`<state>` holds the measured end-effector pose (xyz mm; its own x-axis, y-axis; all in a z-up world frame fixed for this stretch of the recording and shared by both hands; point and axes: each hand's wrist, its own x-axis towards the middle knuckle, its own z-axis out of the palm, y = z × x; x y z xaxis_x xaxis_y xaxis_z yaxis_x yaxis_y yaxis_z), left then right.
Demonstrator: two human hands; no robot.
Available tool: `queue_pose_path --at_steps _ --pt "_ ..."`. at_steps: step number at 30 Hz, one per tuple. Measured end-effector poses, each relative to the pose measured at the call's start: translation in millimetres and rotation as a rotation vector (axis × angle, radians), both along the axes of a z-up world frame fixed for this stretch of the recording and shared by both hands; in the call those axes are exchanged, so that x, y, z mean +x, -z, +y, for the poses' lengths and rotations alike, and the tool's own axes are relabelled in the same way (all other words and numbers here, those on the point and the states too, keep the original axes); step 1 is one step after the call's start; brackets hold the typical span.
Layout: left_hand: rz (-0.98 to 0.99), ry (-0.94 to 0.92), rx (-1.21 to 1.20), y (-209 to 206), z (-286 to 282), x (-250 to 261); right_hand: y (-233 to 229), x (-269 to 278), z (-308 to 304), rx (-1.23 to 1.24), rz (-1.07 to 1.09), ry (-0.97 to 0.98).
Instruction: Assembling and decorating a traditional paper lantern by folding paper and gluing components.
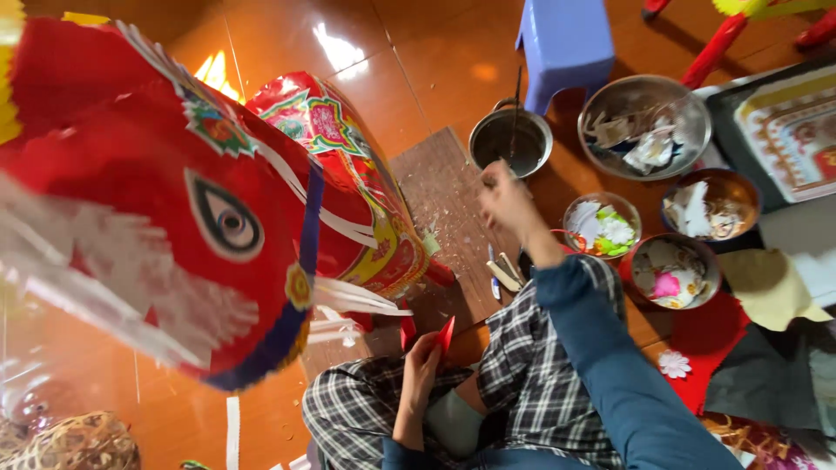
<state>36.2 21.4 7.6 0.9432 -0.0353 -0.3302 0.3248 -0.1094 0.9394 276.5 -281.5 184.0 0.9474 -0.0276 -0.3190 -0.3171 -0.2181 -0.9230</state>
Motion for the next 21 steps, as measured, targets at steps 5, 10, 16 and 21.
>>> queue_pose_path --at_steps 5,10,16,21 --pt "0.117 0.118 -0.058 -38 -2 -6 72 -123 31 -0.015 -0.505 -0.717" --pt "0.213 0.271 -0.155 -60 -10 -22 53 -196 36 -0.168 -0.737 -1.075" --pt "0.333 0.287 -0.255 -81 -15 -43 51 -218 29 -0.222 -0.817 -1.131" --pt "0.371 0.340 -0.293 -85 -14 -47 56 -230 33 -0.185 -0.935 -1.082"
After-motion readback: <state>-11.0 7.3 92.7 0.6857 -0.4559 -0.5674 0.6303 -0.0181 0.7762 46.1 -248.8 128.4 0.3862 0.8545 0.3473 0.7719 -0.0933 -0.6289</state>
